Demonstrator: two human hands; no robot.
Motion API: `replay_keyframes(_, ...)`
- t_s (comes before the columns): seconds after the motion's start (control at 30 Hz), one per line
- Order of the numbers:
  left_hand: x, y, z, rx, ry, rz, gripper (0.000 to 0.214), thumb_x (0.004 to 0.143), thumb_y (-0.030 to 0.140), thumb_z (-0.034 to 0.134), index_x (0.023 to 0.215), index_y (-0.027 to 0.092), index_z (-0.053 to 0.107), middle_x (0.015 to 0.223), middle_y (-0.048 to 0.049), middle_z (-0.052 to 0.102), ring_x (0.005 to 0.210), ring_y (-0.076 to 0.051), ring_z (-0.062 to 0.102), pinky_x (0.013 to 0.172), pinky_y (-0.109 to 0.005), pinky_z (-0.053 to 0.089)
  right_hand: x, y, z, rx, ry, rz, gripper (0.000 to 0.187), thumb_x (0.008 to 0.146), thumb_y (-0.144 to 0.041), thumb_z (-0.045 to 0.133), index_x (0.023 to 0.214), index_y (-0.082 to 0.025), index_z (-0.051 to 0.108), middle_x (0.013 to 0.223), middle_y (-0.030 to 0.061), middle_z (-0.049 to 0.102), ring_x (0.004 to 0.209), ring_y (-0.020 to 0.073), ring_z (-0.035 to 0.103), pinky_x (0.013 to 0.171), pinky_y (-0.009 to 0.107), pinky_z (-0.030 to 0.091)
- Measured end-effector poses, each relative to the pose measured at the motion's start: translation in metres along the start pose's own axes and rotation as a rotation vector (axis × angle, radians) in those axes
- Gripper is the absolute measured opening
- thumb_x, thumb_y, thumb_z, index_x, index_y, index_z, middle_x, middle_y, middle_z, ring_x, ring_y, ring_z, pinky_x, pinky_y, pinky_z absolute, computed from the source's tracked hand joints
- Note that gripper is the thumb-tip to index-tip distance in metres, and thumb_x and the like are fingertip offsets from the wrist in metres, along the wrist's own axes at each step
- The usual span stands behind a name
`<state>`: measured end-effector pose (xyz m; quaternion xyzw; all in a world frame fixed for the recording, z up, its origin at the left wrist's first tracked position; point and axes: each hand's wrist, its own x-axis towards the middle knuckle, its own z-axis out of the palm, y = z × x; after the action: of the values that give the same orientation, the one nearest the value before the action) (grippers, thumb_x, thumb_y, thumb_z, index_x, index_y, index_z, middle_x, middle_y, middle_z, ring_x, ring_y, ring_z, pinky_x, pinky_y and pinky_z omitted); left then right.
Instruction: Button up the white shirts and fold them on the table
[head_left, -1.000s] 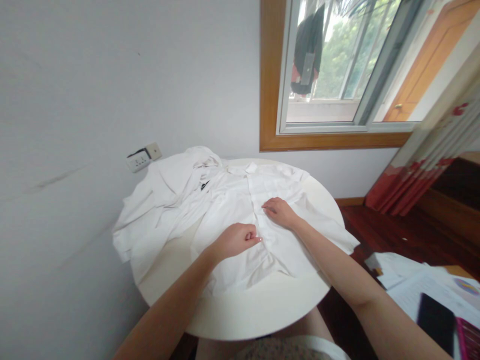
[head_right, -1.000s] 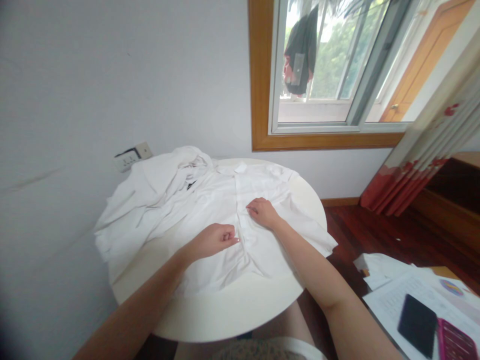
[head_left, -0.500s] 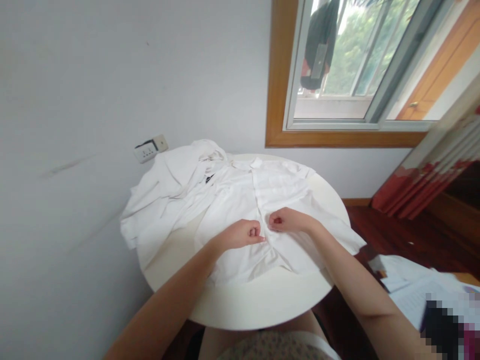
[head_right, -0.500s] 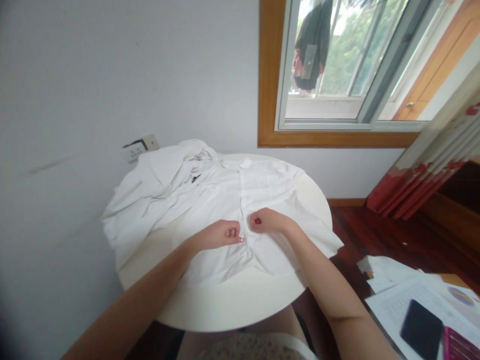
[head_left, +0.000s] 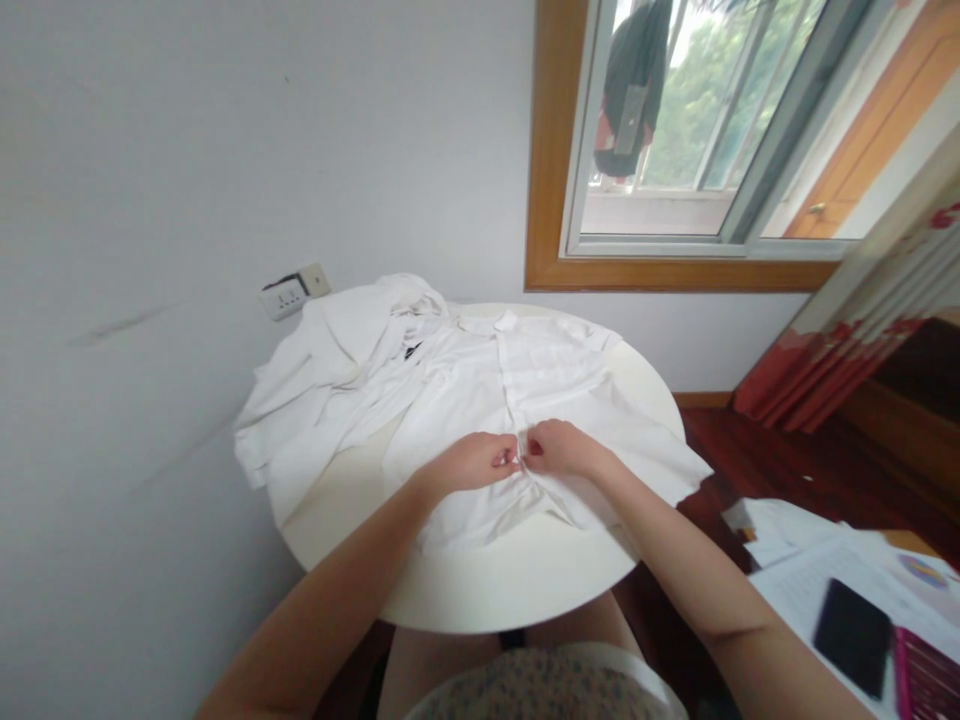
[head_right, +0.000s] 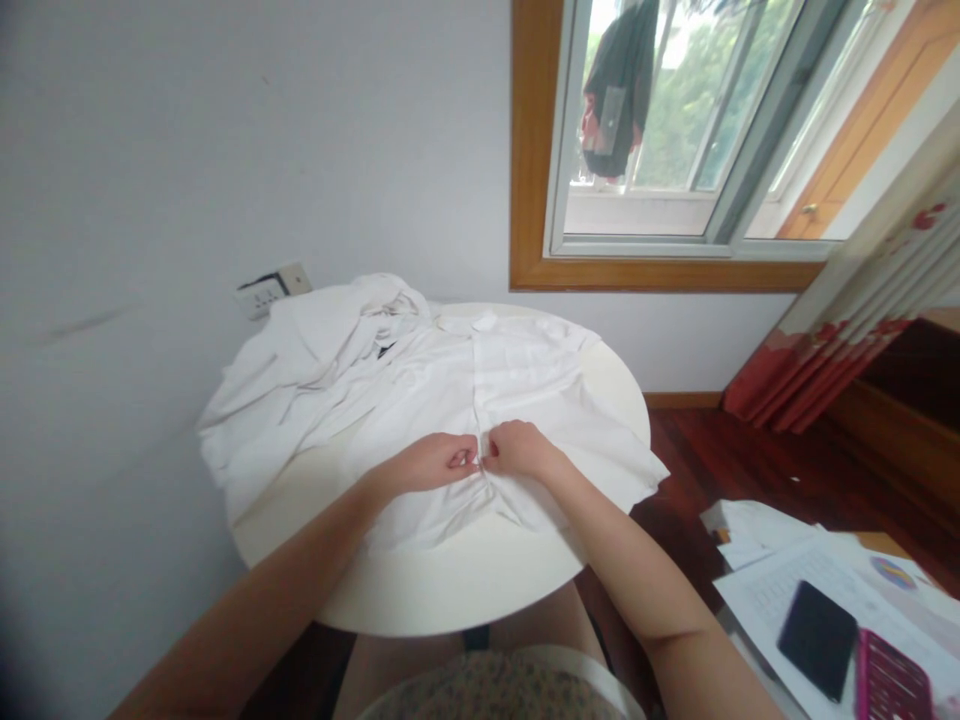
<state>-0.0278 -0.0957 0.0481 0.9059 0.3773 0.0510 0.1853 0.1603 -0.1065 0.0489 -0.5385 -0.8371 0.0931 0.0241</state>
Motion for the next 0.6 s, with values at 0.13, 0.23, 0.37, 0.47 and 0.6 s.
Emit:
replay_keyframes(0.13,-0.001,0.004,0.000,0.023,0.008,-0.016,0.012,0.080,0.030,0.052,0.082,0.021,0.059,0.071,0.0007,0.061,0.067,-0.015,0.056,0.059,-0.024,0.034,-0.005,-0.015,0.002,-0.098,0.052,0.089,0.028,0.080,-0.035,0.053,0.086,-0.013,0.069,0.092,0.0172,0.069,0.085,0.0270,0.063,0.071,0.032,0.041)
replay_keyframes(0.23,-0.001,0.007,0.001,0.067,0.027,-0.019,0.015,0.081,0.031,0.049,0.077,0.021,0.059,0.069,-0.0006,0.061,0.065,-0.015,0.055,0.058,-0.025,0.033,-0.004,-0.004,0.005,0.000,0.060,0.050,0.023,0.080,-0.030,0.052,0.083,-0.014,0.068,0.088,0.0139,0.068,0.080,0.0230,0.061,0.069,0.030,0.040)
replay_keyframes(0.37,0.001,0.016,-0.004,0.089,0.028,-0.024,0.019,0.082,0.030,0.048,0.069,0.020,0.058,0.066,-0.0022,0.060,0.063,-0.016,0.054,0.059,-0.026,0.033,-0.001,0.030,0.004,0.403,0.023,-0.060,0.018,0.080,-0.027,0.051,0.072,-0.015,0.062,0.066,0.0008,0.059,0.062,0.0127,0.050,0.059,0.024,0.034)
replay_keyframes(0.47,0.005,0.023,-0.010,0.040,0.022,-0.083,0.017,0.078,0.029,0.053,0.065,0.019,0.057,0.062,-0.0009,0.058,0.060,-0.014,0.052,0.058,-0.025,0.033,-0.004,0.047,-0.001,0.761,0.020,-0.110,0.024,0.082,-0.036,0.053,0.073,-0.015,0.060,0.063,-0.0032,0.052,0.059,0.0097,0.044,0.058,0.022,0.032)
replay_keyframes(0.6,0.008,0.025,-0.010,-0.180,0.102,-0.151,0.020,0.080,0.034,0.051,0.068,0.018,0.055,0.059,0.0018,0.054,0.056,-0.012,0.048,0.054,-0.024,0.033,-0.009,0.051,-0.007,1.100,-0.001,-0.128,0.036,0.077,-0.050,0.062,0.079,-0.014,0.062,0.068,-0.0023,0.054,0.063,0.0093,0.044,0.061,0.022,0.034)
